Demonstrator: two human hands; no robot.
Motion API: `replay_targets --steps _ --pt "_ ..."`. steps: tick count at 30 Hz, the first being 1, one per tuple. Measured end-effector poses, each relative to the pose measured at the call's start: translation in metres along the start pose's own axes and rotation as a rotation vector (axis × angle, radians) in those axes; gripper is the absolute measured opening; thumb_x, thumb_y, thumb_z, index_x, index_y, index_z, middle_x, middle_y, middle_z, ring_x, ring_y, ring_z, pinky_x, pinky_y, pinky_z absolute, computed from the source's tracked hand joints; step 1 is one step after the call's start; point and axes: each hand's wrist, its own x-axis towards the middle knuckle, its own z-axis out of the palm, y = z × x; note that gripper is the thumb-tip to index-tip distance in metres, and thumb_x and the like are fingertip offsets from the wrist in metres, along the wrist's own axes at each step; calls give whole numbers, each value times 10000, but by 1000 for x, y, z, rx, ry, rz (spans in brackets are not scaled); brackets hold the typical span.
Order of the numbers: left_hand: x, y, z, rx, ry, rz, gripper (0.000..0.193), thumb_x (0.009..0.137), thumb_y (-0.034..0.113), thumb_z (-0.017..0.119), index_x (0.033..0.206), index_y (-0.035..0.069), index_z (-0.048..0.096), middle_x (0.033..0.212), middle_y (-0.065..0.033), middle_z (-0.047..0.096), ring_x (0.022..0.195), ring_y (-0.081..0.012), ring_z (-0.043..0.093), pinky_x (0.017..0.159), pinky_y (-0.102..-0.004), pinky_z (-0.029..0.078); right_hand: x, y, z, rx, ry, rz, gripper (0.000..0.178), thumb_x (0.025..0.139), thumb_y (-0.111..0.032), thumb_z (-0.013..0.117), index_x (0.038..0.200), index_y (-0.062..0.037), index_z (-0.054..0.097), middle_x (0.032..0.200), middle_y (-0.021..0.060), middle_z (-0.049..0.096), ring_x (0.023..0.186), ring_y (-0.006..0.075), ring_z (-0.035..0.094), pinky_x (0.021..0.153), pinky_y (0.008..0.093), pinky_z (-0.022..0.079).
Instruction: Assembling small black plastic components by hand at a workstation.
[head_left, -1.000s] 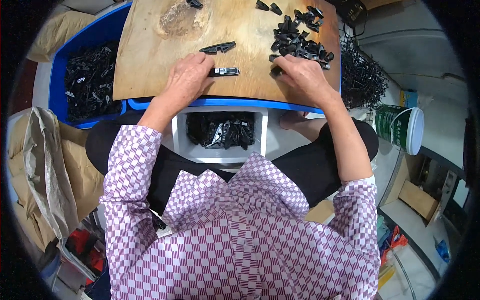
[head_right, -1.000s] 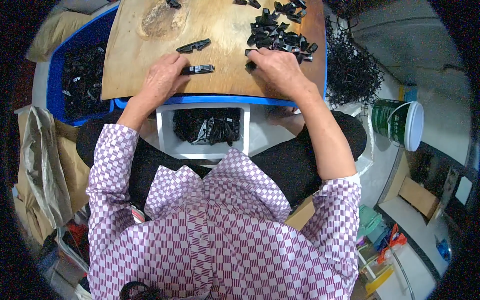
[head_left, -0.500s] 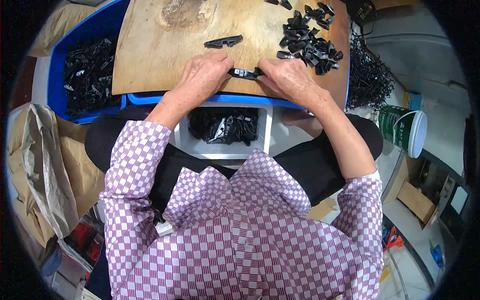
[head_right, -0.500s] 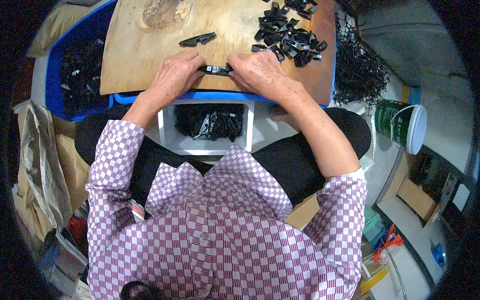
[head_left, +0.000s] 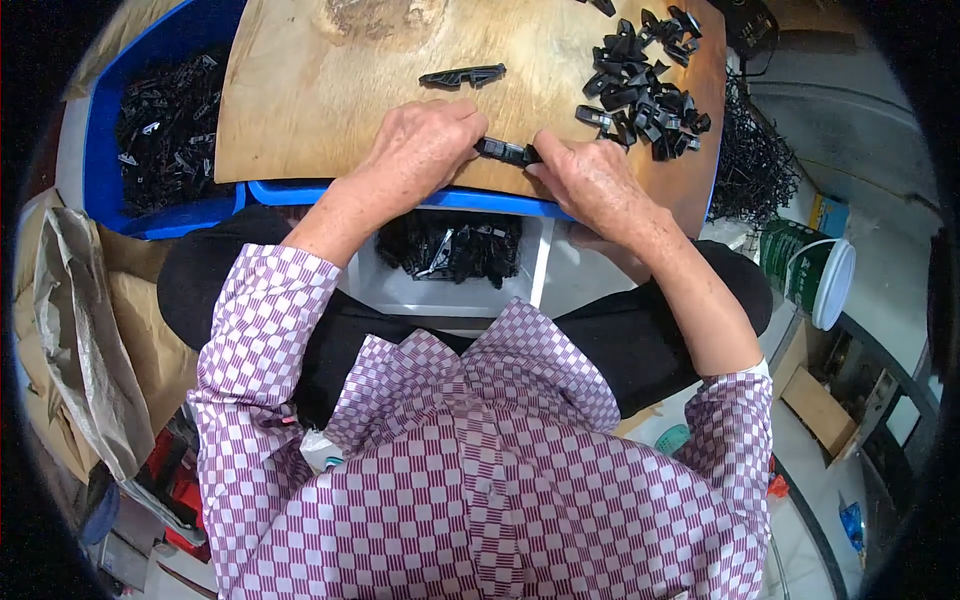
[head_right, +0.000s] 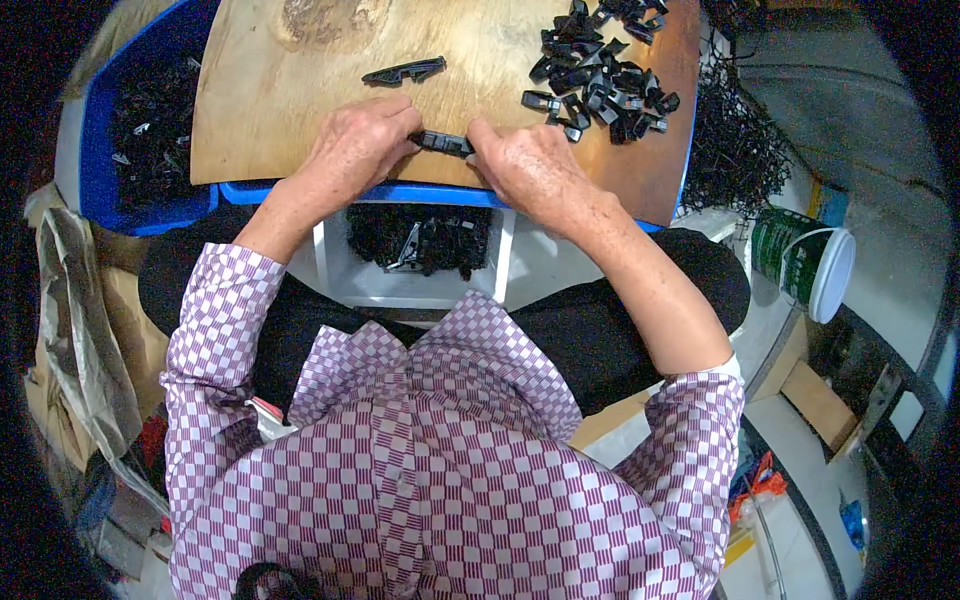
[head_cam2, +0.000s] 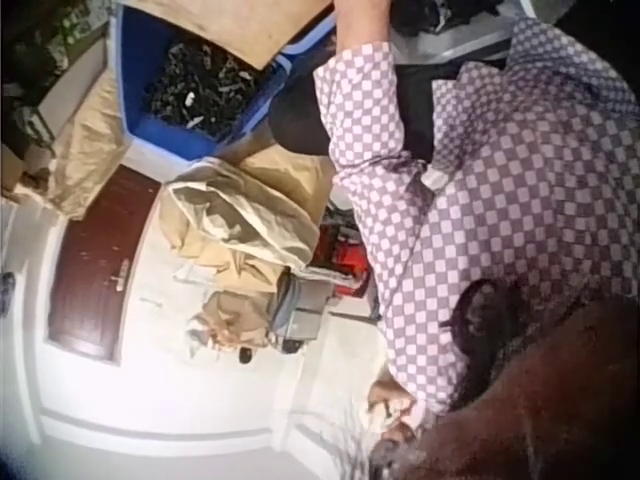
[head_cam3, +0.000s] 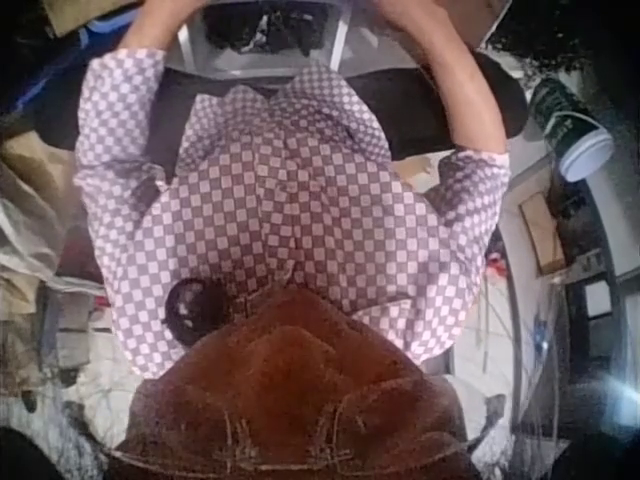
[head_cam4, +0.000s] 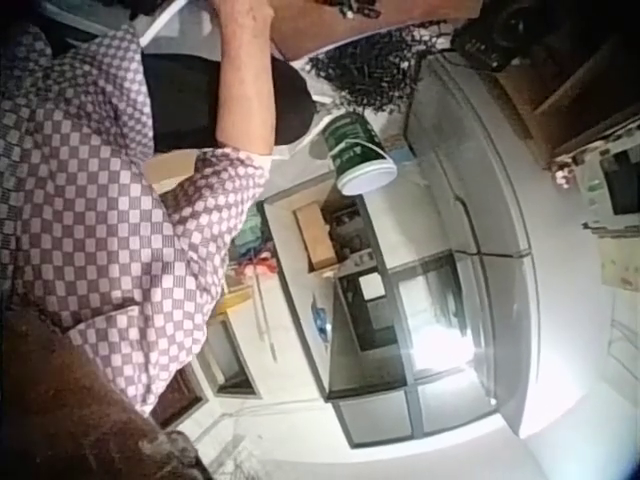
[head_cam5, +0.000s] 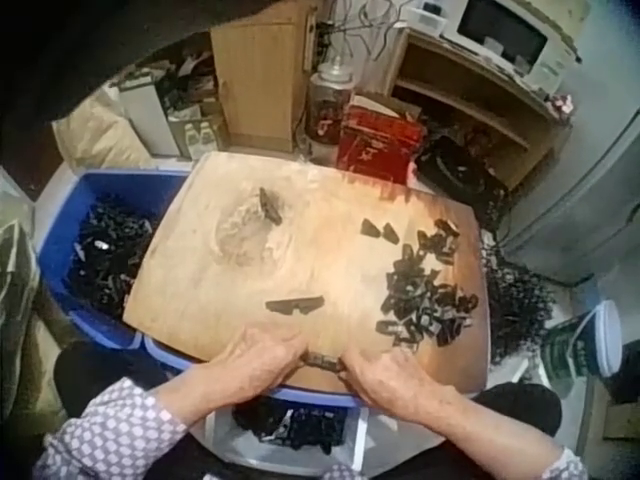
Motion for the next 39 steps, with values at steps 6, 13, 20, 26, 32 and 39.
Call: replay_targets --steps 6,13,20,26,32,39 --pt "0 4 -2 -19 0 4 184 768 95 722 854 28 573 836 -113 596 826 -329 632 698 -428 509 -11 4 -12 27 99 7 175 890 -168 644 919 -40 528 715 162 645 683 357 661 588 445 512" --pt "2 3 -1 4 7 1 171 766 91 714 843 30 575 842 -109 602 826 -322 635 697 -428 515 -6 1 -6 26 27 -23 160 886 -154 644 923 -46 531 719 154 642 678 355 657 582 436 513" --pt "7 -2 1 37 -29 51 94 785 91 659 842 40 605 859 -111 638 830 -305 663 702 -412 540 8 -3 9 49 35 -37 175 897 -168 639 909 -47 513 696 168 635 663 362 651 582 446 511" --pt "7 -5 -2 -42 -42 59 176 772 99 706 846 27 564 862 -119 605 824 -335 629 694 -439 511 22 -8 6 21 -9 -55 184 894 -180 641 951 -52 522 736 175 629 706 359 657 596 438 516" --pt "7 -10 -14 -2 123 0 132 838 142 681 897 52 603 852 -119 619 827 -319 651 731 -409 538 11 33 -17 -165 222 -123 198 883 -161 637 1016 -48 543 868 170 606 839 319 664 635 405 527" --pt "23 -29 -4 2 170 -119 143 873 163 665 975 78 614 919 -109 627 893 -302 651 778 -410 527 13 48 -2 -447 269 9 199 860 -137 653 1025 -58 574 927 122 600 877 294 653 712 409 526"
